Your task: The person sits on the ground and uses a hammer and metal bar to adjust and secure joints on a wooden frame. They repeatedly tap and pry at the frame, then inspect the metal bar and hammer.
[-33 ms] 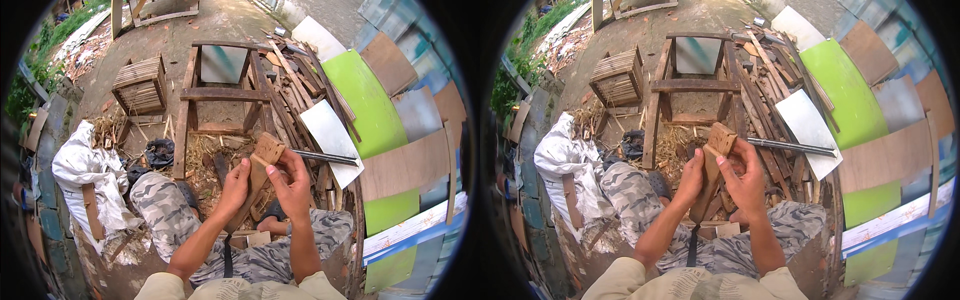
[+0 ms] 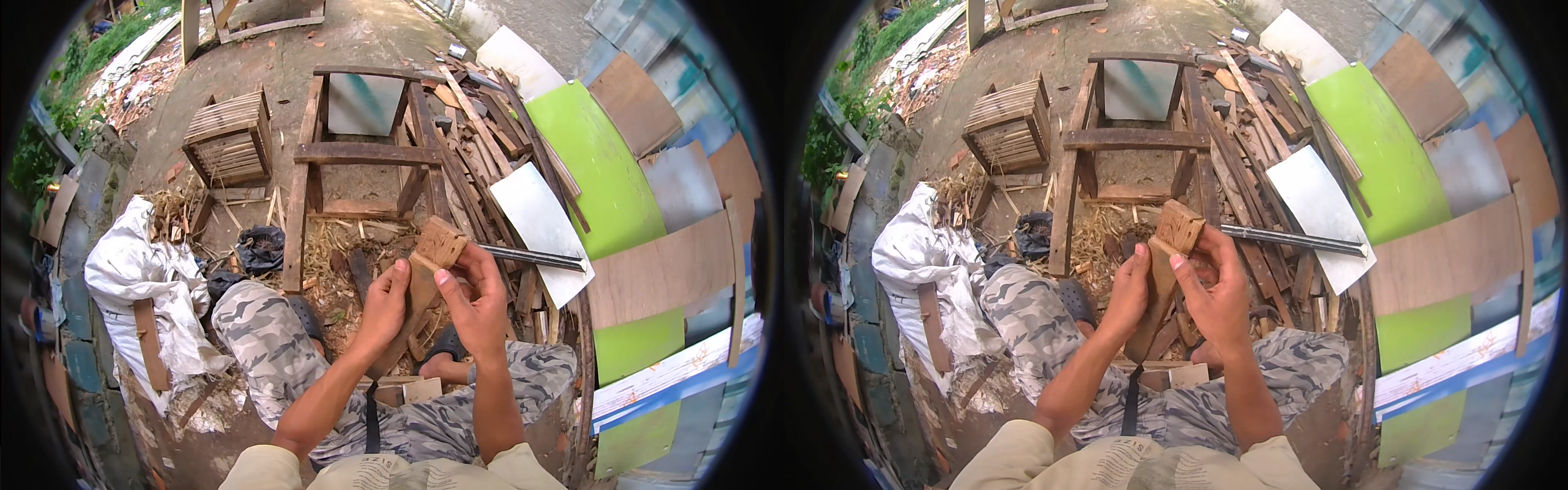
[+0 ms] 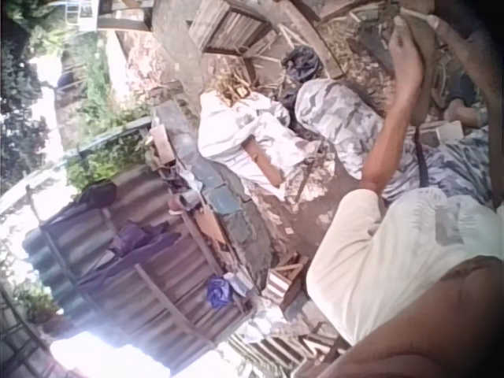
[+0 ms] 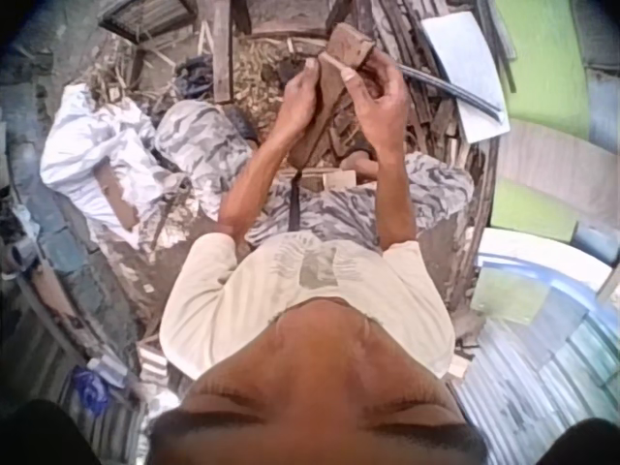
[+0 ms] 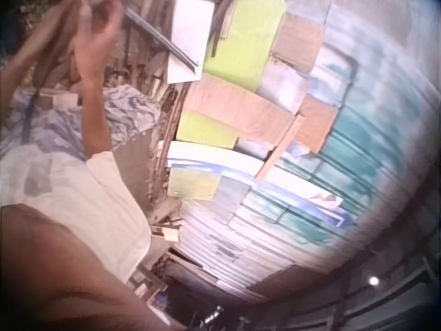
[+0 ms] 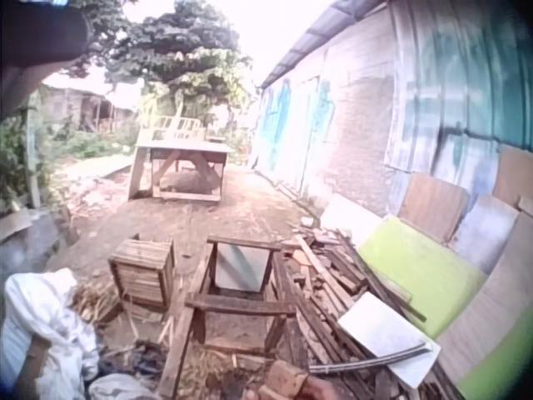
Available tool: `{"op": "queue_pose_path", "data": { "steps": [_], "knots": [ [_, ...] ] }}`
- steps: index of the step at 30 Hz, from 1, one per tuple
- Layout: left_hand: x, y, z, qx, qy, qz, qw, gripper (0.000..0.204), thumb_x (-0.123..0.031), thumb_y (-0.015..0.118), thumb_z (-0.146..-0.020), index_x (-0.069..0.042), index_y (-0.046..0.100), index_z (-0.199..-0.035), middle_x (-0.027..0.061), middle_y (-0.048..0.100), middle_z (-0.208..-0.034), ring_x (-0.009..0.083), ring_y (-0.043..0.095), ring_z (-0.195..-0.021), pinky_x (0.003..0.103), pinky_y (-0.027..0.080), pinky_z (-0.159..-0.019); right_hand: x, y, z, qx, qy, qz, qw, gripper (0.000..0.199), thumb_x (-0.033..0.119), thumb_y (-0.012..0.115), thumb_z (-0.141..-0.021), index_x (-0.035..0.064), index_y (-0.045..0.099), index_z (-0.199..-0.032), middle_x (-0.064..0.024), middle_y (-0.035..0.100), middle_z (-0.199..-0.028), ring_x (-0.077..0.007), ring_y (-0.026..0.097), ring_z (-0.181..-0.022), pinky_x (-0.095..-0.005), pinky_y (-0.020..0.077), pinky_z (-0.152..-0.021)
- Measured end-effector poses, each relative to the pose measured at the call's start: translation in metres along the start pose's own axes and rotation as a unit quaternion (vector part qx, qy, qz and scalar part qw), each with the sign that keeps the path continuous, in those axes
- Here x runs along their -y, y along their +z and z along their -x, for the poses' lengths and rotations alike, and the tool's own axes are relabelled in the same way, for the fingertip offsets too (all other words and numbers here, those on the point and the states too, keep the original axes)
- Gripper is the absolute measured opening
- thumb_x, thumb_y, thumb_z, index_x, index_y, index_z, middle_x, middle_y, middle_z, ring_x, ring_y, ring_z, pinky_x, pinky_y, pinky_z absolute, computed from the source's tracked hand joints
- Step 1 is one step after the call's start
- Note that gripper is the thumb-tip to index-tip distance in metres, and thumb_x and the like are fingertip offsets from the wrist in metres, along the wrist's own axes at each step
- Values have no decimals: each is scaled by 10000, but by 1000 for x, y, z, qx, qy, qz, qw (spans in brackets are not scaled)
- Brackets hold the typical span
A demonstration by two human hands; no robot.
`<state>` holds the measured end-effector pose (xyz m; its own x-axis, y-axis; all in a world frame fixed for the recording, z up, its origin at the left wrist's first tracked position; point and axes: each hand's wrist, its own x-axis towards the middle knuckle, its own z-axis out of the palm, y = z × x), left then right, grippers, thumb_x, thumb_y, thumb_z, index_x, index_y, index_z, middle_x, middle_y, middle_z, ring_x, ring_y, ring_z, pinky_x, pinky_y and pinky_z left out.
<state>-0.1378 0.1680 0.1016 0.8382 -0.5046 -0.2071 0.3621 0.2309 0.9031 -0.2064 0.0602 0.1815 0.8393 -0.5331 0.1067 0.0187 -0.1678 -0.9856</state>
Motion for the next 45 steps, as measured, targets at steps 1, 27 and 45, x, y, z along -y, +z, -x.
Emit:
{"op": "queue_pose_path", "data": {
  "steps": [1, 27, 45],
  "knots": [
    [1, 0, 1, -6, 18, -8, 1000, 592, -541, 475, -1054, 17, 670, -1070, 44, 658, -920, 93, 548, -857, 278, 468, -770, 0, 1, -1, -10, -7, 17, 1000, 446, 160, 724, -951, -12, 541, -1319, -134, 669, -1221, -172, 657, -1086, -291, 537, -843],
    [12, 4, -11, -91, 459, -471, 748, 492, -203, 919, -603, -74, 702, -1025, 71, 653, -924, 264, 646, -786, 373, 498, -654, -48, -34, 0, -44, 62, 148, 986, 318, 156, 658, -999, -43, 675, -1247, -68, 747, -927, -88, 658, -781, -237, 517, -645],
    [60, -27, -111, 153, 397, -767, 480, 264, -178, 639, -878, -154, 567, -1131, 49, 547, -1050, 207, 564, -994, 355, 440, -758, -185, -113, -7, -349, 253, -169, 886, 210, 256, 622, -995, 51, 659, -968, -61, 685, -944, -139, 674, -831, -283, 555, -652]
  ]
}}
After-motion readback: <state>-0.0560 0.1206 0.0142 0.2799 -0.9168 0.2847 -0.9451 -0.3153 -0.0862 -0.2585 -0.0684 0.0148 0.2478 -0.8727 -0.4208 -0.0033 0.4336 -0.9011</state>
